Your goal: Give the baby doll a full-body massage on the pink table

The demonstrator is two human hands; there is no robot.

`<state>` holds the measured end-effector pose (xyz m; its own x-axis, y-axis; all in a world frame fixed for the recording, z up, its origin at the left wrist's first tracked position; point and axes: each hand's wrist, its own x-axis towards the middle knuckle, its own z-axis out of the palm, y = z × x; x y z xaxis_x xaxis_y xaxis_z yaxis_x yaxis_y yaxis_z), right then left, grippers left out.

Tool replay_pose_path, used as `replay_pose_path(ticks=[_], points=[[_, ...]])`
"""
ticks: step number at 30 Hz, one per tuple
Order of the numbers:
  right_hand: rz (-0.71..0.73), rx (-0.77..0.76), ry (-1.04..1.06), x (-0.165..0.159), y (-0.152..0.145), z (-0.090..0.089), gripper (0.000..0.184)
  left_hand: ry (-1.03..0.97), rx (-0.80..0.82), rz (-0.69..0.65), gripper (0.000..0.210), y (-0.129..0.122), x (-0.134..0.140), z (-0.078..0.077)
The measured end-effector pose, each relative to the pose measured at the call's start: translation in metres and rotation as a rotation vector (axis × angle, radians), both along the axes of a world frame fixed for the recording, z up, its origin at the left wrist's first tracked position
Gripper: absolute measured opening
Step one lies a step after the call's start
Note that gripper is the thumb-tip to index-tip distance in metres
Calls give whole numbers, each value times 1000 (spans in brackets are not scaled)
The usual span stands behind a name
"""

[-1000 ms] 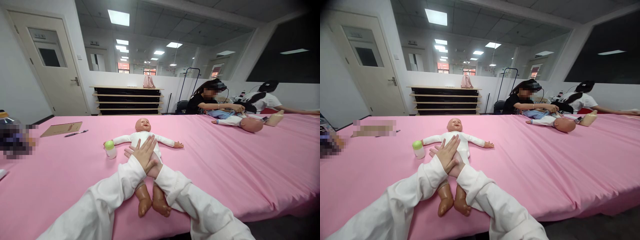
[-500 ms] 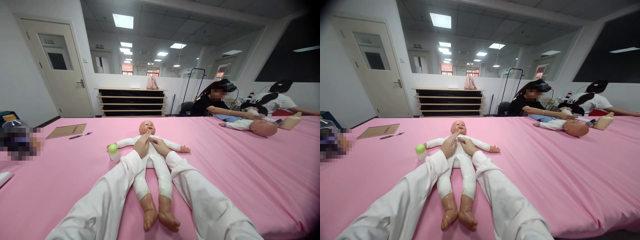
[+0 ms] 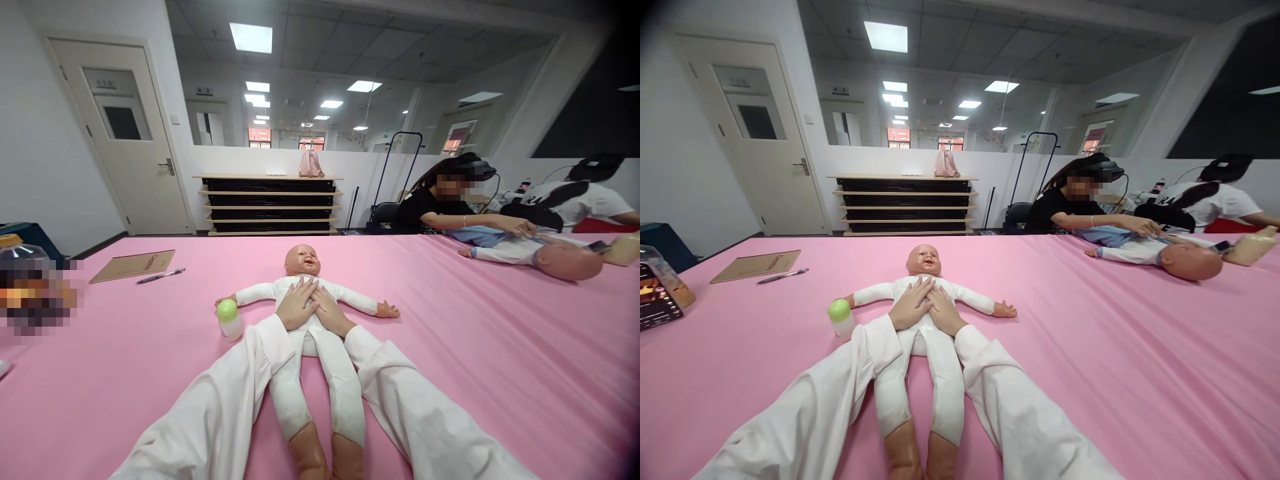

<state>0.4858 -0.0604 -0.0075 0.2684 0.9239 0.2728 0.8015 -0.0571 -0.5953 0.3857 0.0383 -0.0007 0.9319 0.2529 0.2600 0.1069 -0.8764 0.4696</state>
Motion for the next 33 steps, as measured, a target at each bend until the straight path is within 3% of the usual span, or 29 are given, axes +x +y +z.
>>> replay_pose_path(ticks=[5, 14, 21, 23, 27, 33], points=[[-90, -31, -34, -2, 0, 1, 48, 14, -24, 153, 61, 3, 0, -1], [-502, -7, 111, 9, -2, -13, 61, -4, -18, 365, 50, -7, -4, -5], [-568, -7, 99, 10, -3, -15, 58, -159, 181, 347, 41, -16, -12, -15], [-485, 34, 81, 10, -4, -12, 55, -219, 258, 284, 39, -17, -15, -17], [-71, 91, 68, 12, -4, -1, 52, -338, 389, 114, 35, -20, -18, -18], [319, -90, 36, 7, 10, 31, 53, -293, 438, -136, 35, -23, -19, -13]])
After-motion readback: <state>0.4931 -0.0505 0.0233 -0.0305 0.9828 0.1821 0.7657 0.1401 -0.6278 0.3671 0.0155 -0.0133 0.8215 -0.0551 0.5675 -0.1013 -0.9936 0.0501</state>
